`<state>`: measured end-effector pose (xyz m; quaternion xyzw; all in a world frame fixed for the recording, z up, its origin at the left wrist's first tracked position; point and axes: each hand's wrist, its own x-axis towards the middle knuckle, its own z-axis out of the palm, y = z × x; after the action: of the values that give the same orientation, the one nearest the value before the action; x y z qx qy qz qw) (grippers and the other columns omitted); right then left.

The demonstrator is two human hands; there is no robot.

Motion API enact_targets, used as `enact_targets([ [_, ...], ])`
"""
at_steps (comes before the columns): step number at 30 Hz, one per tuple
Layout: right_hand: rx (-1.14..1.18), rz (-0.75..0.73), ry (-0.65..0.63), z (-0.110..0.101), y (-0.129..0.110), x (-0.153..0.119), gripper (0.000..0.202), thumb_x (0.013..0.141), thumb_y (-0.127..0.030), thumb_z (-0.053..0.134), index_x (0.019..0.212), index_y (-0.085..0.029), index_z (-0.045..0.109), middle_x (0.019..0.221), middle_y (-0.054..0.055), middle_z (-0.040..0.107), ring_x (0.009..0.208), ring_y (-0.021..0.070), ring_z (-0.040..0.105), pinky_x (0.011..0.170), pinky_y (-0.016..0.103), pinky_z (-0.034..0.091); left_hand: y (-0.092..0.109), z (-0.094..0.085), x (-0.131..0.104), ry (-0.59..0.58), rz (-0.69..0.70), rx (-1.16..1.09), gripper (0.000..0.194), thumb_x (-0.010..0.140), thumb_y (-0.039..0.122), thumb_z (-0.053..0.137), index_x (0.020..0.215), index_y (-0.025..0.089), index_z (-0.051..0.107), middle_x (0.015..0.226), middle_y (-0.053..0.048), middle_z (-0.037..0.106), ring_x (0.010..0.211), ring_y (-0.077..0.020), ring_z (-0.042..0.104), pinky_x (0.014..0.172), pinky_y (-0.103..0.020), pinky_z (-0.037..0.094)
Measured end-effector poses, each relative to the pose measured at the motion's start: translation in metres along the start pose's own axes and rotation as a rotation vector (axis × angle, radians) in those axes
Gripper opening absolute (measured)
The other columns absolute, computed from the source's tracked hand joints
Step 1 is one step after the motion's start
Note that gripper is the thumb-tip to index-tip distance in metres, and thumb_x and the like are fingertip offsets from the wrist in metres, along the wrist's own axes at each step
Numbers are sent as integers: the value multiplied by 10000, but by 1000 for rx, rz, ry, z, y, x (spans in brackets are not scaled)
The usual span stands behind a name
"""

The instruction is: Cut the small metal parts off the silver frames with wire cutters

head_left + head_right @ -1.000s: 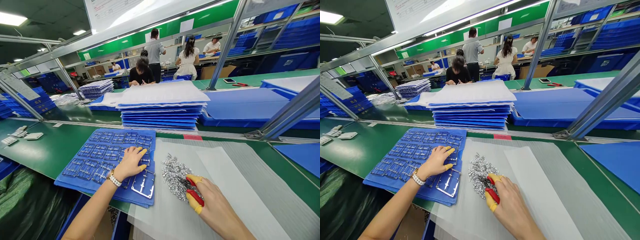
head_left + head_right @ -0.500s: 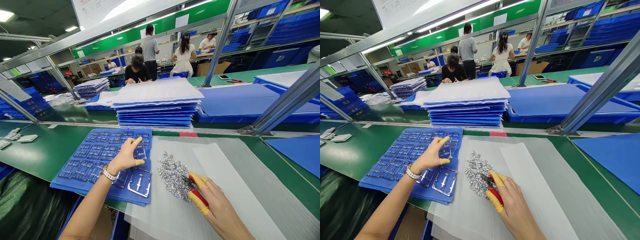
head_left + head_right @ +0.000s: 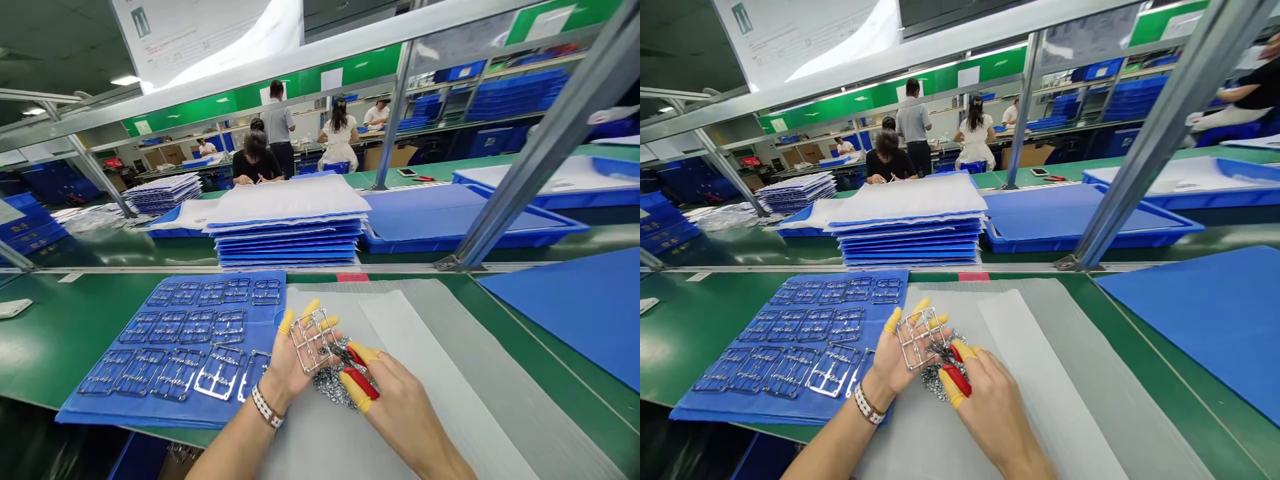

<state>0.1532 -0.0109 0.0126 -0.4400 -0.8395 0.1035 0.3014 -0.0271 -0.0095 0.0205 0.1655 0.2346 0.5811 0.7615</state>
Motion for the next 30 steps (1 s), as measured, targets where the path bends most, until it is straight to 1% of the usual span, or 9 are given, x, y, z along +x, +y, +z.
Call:
enact_targets([
  [2,-73,26,-38,-2,-8,6,308,864,-282,468,1142,-187,559,887,67,657,844,208,619,738,337,492,-12,-2,7,28,0,-6,573,860,505,420,1363,232,403,1192,-140,615,978,-262,617,759,-378,480],
  [4,-138,60,-90,-2,-14,13,266,834,-242,497,1078,-195,593,842,56,654,801,211,614,706,333,480,-18,-3,9,52,10,-1,555,857,429,460,1360,198,414,1151,-132,640,918,-227,631,802,-359,465],
  [6,-182,82,-123,-1,-18,19,209,808,-218,521,993,-202,618,815,48,651,771,205,608,689,320,467,-20,-1,9,67,32,4,544,852,364,481,1353,160,426,1096,-131,666,912,-225,632,846,-362,448],
  [8,-205,80,-136,2,-21,24,182,795,-216,537,955,-205,624,820,46,653,767,199,605,689,308,458,-19,1,9,67,51,-10,530,855,335,476,1345,137,438,1051,-128,682,949,-240,626,895,-381,425],
  [11,-229,62,-147,7,-21,29,176,788,-246,556,944,-204,626,816,45,654,756,198,604,671,303,449,-18,2,9,52,48,-52,511,872,340,443,1337,128,450,1036,-125,685,1005,-251,609,943,-397,395],
  [14,-233,44,-161,10,-22,32,176,782,-265,565,935,-207,631,798,44,652,730,198,603,639,301,439,-18,-4,12,49,67,-68,518,881,362,434,1332,109,456,1036,-132,683,1010,-253,604,962,-401,380],
  [18,-227,59,-169,10,-23,35,184,792,-273,556,944,-208,636,798,48,652,744,203,605,648,307,435,-20,-12,15,43,63,-46,531,879,379,438,1341,118,451,1078,-142,669,1014,-270,602,969,-428,370],
  [25,-235,111,-226,6,-25,35,232,813,-295,530,1003,-208,631,873,64,663,819,224,608,695,328,421,-18,-8,12,21,83,24,546,871,371,460,1365,141,426,1101,-135,665,1075,-276,573,988,-428,355],
  [30,-244,115,-265,4,-26,37,200,816,-301,529,952,-208,642,869,61,661,811,222,603,701,331,409,-20,-10,12,30,102,50,526,885,388,429,1349,142,451,1126,-133,656,1106,-267,553,998,-415,348],
])
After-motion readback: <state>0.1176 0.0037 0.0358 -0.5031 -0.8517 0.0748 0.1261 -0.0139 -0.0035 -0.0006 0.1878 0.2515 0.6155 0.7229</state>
